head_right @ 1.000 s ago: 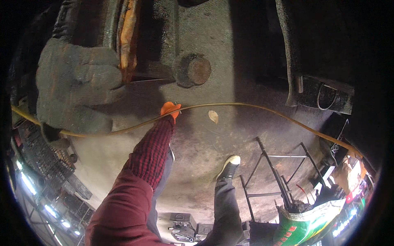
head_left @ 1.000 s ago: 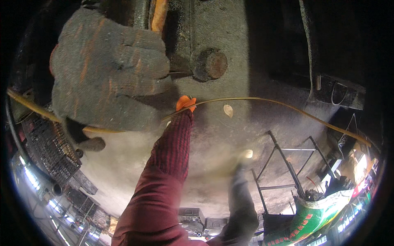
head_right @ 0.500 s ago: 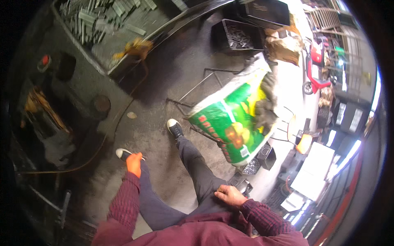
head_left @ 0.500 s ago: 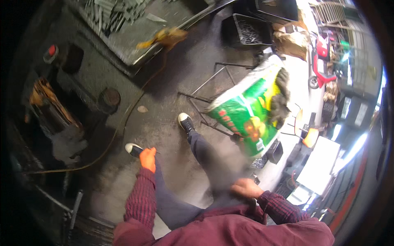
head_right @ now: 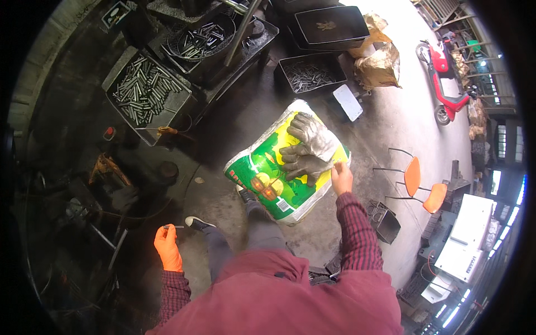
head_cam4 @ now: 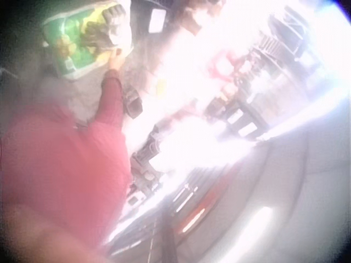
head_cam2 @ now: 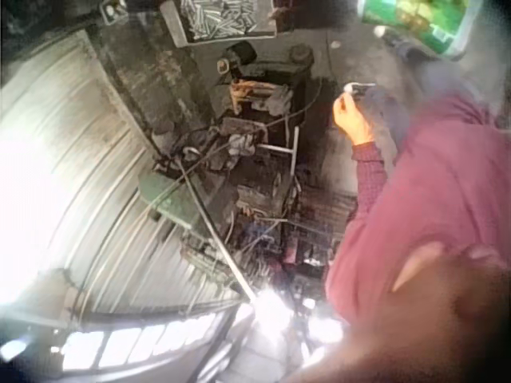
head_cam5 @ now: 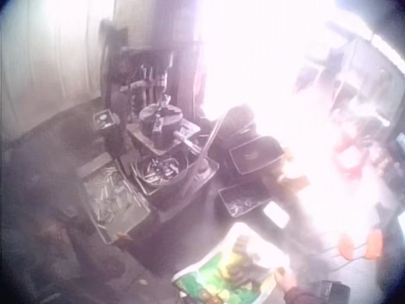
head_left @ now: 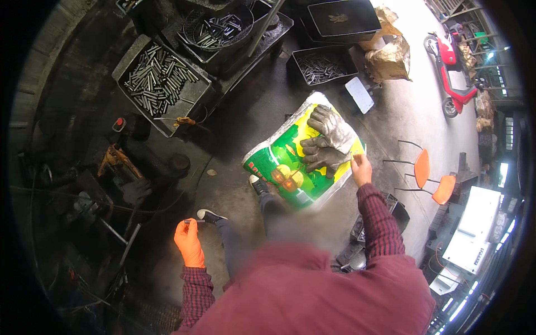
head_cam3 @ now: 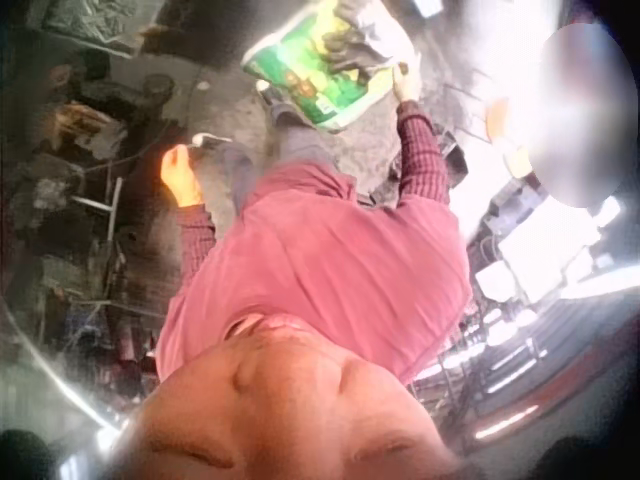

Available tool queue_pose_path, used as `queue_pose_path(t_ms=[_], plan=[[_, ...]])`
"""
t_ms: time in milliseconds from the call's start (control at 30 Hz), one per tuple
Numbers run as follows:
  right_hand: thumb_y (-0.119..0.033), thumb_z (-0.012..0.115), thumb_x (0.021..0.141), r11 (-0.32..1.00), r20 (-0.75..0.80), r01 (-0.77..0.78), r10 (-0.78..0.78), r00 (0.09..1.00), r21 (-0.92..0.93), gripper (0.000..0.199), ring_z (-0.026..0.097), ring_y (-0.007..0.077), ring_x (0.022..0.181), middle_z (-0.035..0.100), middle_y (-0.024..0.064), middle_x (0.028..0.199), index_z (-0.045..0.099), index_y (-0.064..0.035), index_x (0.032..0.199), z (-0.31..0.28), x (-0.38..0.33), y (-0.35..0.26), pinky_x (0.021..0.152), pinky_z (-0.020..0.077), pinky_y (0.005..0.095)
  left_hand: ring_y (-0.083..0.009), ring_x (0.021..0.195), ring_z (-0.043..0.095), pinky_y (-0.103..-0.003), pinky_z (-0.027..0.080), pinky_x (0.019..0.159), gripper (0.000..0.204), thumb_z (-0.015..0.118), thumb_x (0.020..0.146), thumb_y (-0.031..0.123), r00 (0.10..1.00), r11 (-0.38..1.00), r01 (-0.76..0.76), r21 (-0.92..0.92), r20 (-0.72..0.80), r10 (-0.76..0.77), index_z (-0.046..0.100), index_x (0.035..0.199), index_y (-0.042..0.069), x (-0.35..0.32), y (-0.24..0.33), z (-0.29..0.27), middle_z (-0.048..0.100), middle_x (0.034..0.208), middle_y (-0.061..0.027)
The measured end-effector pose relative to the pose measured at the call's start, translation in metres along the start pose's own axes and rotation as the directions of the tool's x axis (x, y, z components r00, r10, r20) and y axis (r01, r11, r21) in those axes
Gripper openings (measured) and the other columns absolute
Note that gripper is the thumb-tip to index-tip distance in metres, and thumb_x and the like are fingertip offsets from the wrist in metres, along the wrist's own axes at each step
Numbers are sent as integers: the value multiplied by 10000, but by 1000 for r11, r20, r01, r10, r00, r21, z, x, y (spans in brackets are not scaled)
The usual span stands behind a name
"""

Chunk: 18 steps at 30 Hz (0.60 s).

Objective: The person adjusts the head-mounted camera, then repeatedly picks up small metal rods from a tray, places them into a drill press chuck, and operates the machine to drill each rod. The person removes the processed rods and places them into a collection bin, repeating the cycle throughout the clip.

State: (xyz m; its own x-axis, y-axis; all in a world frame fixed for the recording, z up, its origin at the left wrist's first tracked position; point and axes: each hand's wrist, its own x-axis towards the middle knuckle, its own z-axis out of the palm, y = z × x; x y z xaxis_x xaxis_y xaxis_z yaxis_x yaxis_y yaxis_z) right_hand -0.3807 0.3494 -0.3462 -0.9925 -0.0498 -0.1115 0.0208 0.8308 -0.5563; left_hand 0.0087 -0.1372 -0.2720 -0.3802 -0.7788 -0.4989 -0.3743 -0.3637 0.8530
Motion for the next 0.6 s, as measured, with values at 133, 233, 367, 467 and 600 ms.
queue_pose_path(t_ms=[133, 233, 367, 467, 600], plan=[[-64, 674, 894, 875, 244, 398, -337, 909, -276, 171, 711, 397, 970, 722, 183, 1025, 674, -35, 1062, -12, 22, 10, 858, 569, 481, -60, 843, 581, -221, 461, 760, 73, 734, 1002, 38, 999, 999, -46, -28, -17, 46, 719, 1065, 2, -43, 51, 36, 664, 950, 28], [2, 625, 852, 689, 480, 629, -442, 758, -359, 333, 627, 415, 1156, 650, 199, 1236, 636, -57, 1180, -3, 19, 12, 943, 539, 503, -83, 910, 634, -244, 510, 808, 81, 739, 993, 27, 993, 993, -120, -12, -4, 120, 723, 1063, -10, -64, 78, 53, 703, 995, -2], [-45, 713, 832, 696, 499, 585, -363, 787, -416, 516, 594, 440, 1216, 602, 236, 1335, 631, -87, 1340, 22, 18, 17, 1009, 517, 513, -83, 870, 641, -242, 512, 784, 127, 776, 974, 56, 985, 984, -172, 37, 29, 171, 731, 1084, 13, -88, 94, 48, 719, 987, -15], [-146, 710, 864, 596, 541, 643, -375, 753, -481, 195, 636, 422, 1063, 650, 207, 1124, 702, -93, 1052, 37, 26, 11, 891, 530, 531, -98, 907, 672, -262, 543, 819, 81, 753, 997, 62, 979, 977, -204, -62, 7, 205, 718, 1052, 14, -86, 94, 34, 730, 974, -22], [-181, 707, 825, 530, 619, 717, -392, 681, -454, 169, 654, 417, 1053, 677, 216, 1085, 734, -65, 945, 31, 19, -13, 871, 543, 517, -106, 929, 691, -270, 558, 832, 53, 731, 1014, 54, 969, 955, -245, -167, -64, 237, 704, 1028, 10, -82, 86, 10, 733, 972, -21]])
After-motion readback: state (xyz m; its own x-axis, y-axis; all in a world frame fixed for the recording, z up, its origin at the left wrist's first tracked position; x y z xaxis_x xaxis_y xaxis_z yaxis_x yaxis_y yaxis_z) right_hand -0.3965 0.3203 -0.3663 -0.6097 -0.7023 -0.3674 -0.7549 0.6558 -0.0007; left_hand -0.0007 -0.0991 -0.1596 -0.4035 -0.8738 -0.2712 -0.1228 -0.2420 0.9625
